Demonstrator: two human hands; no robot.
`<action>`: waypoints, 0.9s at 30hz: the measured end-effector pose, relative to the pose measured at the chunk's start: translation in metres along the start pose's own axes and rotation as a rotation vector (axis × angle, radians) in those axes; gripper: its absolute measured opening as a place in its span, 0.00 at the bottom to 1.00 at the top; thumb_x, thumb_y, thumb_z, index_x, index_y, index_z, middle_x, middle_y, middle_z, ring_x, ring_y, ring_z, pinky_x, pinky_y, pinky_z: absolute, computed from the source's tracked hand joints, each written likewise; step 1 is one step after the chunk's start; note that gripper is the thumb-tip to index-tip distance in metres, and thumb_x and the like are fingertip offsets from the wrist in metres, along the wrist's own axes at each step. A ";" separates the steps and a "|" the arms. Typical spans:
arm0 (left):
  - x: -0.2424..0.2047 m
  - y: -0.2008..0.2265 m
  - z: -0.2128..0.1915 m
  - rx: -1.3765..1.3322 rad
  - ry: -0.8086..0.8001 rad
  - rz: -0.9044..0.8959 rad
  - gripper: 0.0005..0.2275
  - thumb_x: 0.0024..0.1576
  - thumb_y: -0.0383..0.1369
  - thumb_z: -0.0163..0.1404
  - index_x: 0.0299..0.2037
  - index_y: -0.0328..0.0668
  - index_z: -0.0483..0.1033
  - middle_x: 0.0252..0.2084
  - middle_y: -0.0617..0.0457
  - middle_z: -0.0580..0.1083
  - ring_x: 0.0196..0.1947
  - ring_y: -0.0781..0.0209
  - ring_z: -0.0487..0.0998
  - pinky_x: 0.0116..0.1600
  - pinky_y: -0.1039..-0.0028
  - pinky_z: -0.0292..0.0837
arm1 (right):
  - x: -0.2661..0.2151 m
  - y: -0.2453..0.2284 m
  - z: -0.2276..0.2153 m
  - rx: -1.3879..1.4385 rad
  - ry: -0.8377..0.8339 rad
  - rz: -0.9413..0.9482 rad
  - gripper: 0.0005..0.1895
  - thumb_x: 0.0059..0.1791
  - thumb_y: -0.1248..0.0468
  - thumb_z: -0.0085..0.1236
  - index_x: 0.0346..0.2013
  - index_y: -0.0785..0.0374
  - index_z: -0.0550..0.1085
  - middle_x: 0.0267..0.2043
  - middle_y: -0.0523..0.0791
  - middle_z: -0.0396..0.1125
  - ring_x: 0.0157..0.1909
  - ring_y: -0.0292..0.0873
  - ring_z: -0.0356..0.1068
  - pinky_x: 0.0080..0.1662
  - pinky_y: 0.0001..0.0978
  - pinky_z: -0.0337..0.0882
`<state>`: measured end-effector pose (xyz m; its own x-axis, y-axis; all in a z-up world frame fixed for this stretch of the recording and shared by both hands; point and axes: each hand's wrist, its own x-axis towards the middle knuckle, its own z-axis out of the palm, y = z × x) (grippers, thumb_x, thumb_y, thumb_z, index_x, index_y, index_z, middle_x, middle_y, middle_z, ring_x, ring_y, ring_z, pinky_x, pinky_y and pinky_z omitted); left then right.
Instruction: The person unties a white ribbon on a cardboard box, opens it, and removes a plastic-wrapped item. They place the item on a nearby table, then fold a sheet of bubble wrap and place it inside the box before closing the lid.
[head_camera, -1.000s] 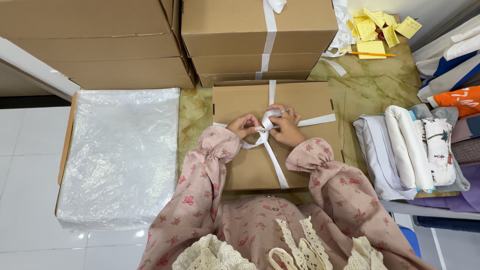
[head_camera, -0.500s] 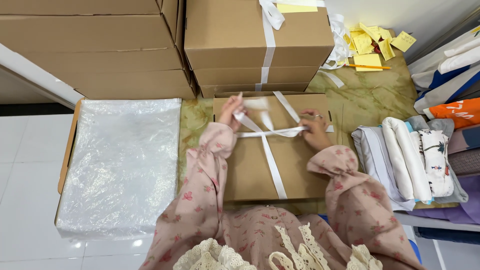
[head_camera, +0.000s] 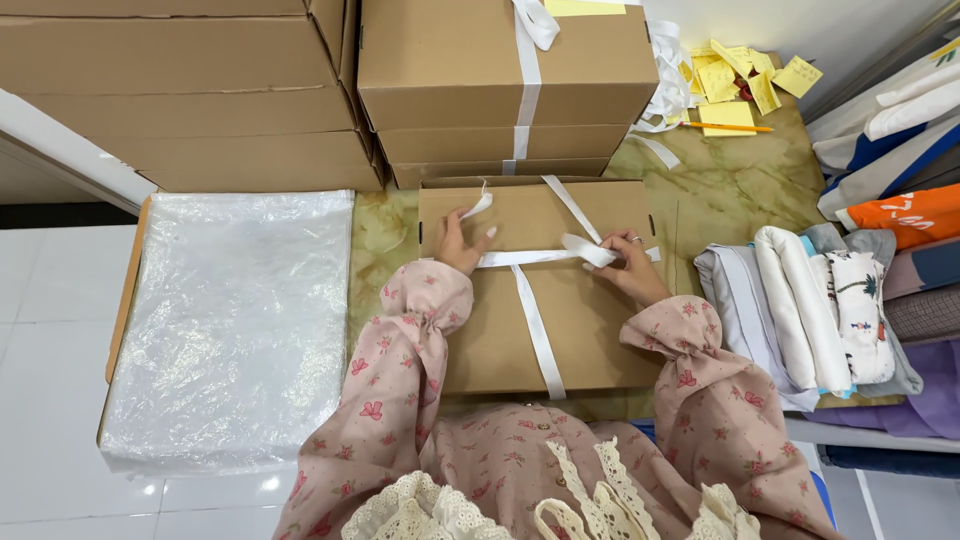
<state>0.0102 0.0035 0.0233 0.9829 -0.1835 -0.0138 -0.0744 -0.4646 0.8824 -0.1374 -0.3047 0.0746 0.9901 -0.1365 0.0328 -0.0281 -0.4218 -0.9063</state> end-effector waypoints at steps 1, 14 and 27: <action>-0.011 0.012 -0.005 0.001 -0.003 0.000 0.30 0.51 0.49 0.64 0.62 0.60 0.64 0.59 0.50 0.64 0.61 0.47 0.70 0.66 0.59 0.66 | -0.006 -0.011 0.001 0.001 0.002 0.003 0.13 0.42 0.68 0.70 0.37 0.65 0.74 0.54 0.53 0.55 0.61 0.58 0.57 0.63 0.53 0.50; -0.067 0.065 -0.009 0.457 -0.363 0.289 0.12 0.58 0.53 0.51 0.43 0.63 0.75 0.46 0.62 0.73 0.56 0.56 0.72 0.63 0.51 0.56 | -0.038 -0.040 0.001 0.121 0.062 0.079 0.11 0.58 0.58 0.50 0.52 0.59 0.72 0.29 0.45 0.68 0.31 0.38 0.64 0.37 0.33 0.71; -0.039 -0.004 -0.111 0.566 -0.378 0.045 0.12 0.56 0.57 0.48 0.33 0.69 0.76 0.31 0.65 0.80 0.45 0.58 0.81 0.59 0.64 0.55 | -0.046 0.003 -0.062 -0.763 0.062 0.082 0.13 0.50 0.46 0.59 0.30 0.49 0.76 0.37 0.38 0.74 0.49 0.46 0.66 0.65 0.56 0.48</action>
<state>-0.0088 0.1088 0.0725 0.8582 -0.4554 -0.2367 -0.2918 -0.8123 0.5050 -0.1918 -0.3557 0.0962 0.9720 -0.2341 0.0222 -0.2100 -0.9065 -0.3662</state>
